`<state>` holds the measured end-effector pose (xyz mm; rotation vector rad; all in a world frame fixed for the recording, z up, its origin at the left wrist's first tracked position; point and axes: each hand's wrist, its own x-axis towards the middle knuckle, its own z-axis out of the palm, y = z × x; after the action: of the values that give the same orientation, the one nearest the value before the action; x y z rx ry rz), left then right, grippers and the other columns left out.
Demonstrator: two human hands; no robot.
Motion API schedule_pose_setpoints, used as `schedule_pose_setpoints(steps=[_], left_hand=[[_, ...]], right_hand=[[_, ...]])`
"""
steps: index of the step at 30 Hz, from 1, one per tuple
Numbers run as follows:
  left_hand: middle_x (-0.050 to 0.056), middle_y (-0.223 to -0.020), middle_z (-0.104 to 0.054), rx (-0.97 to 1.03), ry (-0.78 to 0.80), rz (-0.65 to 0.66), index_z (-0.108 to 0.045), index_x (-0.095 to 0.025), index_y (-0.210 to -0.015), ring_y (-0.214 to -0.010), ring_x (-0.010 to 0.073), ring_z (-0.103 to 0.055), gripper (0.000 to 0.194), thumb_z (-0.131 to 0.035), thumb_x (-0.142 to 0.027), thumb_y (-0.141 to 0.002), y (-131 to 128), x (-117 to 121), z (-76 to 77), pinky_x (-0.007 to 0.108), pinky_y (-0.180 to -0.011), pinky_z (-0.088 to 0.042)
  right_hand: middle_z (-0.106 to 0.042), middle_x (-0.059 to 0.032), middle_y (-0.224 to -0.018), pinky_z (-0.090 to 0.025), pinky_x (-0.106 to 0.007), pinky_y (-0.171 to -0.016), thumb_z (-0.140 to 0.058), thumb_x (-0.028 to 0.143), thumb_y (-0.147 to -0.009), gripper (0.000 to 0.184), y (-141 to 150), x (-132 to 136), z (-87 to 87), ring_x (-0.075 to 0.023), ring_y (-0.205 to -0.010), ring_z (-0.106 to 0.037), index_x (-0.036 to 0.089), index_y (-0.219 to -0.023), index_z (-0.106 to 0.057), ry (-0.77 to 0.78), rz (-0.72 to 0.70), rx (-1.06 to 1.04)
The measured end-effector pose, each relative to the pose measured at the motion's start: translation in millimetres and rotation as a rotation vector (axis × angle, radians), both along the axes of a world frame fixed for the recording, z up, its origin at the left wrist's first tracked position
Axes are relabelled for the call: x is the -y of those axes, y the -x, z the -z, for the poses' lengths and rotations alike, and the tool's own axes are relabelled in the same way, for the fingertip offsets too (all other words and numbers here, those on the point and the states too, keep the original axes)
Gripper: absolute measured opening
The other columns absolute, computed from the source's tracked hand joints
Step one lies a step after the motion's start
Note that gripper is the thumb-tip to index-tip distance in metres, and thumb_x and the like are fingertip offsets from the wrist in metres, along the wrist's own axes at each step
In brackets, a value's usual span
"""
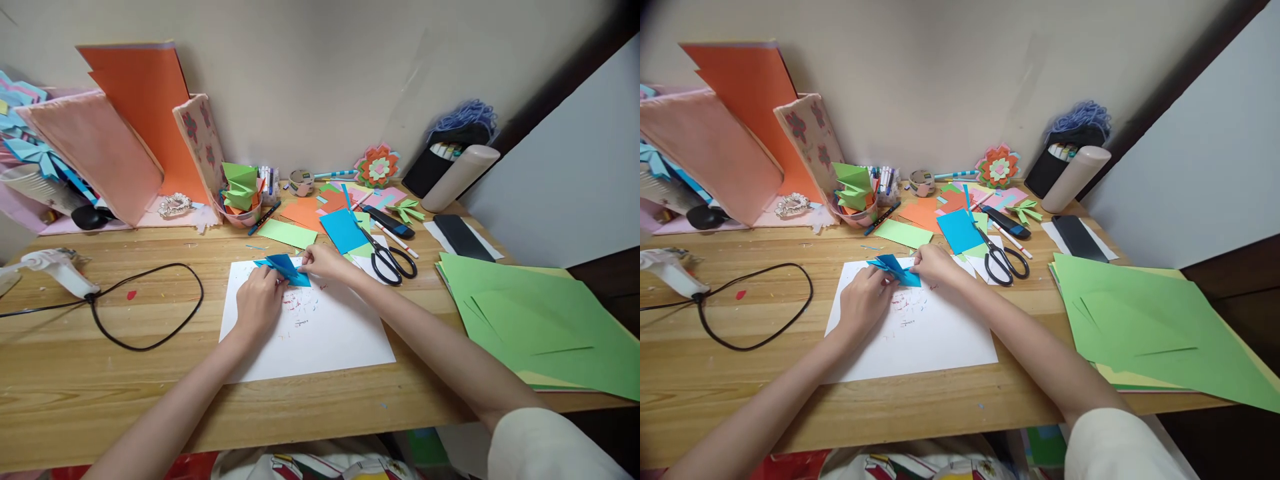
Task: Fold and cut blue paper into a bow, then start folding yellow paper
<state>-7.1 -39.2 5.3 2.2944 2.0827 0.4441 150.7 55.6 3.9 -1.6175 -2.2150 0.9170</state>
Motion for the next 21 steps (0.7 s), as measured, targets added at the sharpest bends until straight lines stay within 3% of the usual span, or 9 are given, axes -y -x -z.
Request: schedule_pose_setpoints(steps=[5, 7, 10, 14, 17, 21], left_hand=[[0.007, -0.088, -0.065, 0.134, 0.065, -0.016, -0.063, -0.022, -0.082, -0.087, 0.0227, -0.058, 0.030, -0.037, -0.035, -0.089, 8.0, 24.7, -8.7, 0.031, -0.069, -0.039], [0.006, -0.087, -0.067, 0.358, 0.189, -0.029, -0.064, -0.021, -0.081, -0.084, 0.0218, -0.060, 0.037, -0.034, -0.041, -0.090, 9.4, 29.4, -10.8, 0.030, -0.069, -0.041], [0.007, -0.088, -0.069, 0.827, 0.394, -0.029, -0.064, -0.018, -0.086, -0.079, 0.0204, -0.062, 0.044, -0.033, -0.050, -0.087, 6.8, 23.1, -8.6, 0.028, -0.065, -0.045], [0.006, -0.077, -0.067, 1.233, 0.452, -0.088, -0.061, -0.014, -0.079, -0.064, 0.0177, -0.061, 0.043, -0.048, -0.055, -0.078, 0.4, 1.4, -1.4, 0.028, -0.057, -0.049], [0.001, -0.061, -0.063, 1.347, 0.493, -0.094, -0.060, -0.014, -0.070, -0.054, 0.0141, -0.057, 0.038, -0.061, -0.052, -0.069, -0.2, -11.4, -0.3, 0.027, -0.056, -0.049], [0.001, -0.059, -0.064, 1.369, 0.650, -0.049, -0.060, -0.014, -0.062, -0.051, 0.0128, -0.058, 0.039, -0.065, -0.052, -0.064, 2.9, -20.4, -3.7, 0.026, -0.057, -0.050]], right_hand=[[-0.064, -0.0006, -0.060, -0.041, -0.020, -0.050, -0.068, 0.033, -0.067, 0.018, -5.2, 8.3, -3.3, -0.0116, -0.055, -0.057, 0.016, -0.068, -0.063, 0.144, 0.006, -0.142], [-0.061, 0.0011, -0.058, -0.044, -0.021, -0.052, -0.066, 0.037, -0.070, 0.022, -7.6, 17.5, -7.7, -0.0104, -0.053, -0.057, 0.016, -0.069, -0.061, 0.297, 0.050, -0.383], [-0.061, 0.0017, -0.064, -0.050, -0.023, -0.068, -0.074, 0.037, -0.060, 0.028, -6.3, 35.3, -11.6, -0.0105, -0.064, -0.062, 0.016, -0.064, -0.057, 0.557, 0.176, -0.857], [-0.060, 0.0016, -0.066, -0.051, -0.028, -0.077, -0.078, 0.039, -0.054, 0.034, -1.6, 55.4, -9.1, -0.0128, -0.069, -0.063, 0.017, -0.065, -0.055, 0.640, 0.231, -1.000], [-0.061, 0.0005, -0.070, -0.052, -0.030, -0.074, -0.076, 0.038, -0.059, 0.033, -5.2, 62.7, -5.3, -0.0147, -0.072, -0.064, 0.018, -0.072, -0.053, 0.487, 0.212, -0.921], [-0.062, -0.0014, -0.088, -0.051, -0.029, -0.073, -0.070, 0.027, -0.069, 0.026, -20.4, 64.8, -2.3, -0.0143, -0.079, -0.061, 0.022, -0.091, -0.057, -0.057, 0.037, -0.751]])
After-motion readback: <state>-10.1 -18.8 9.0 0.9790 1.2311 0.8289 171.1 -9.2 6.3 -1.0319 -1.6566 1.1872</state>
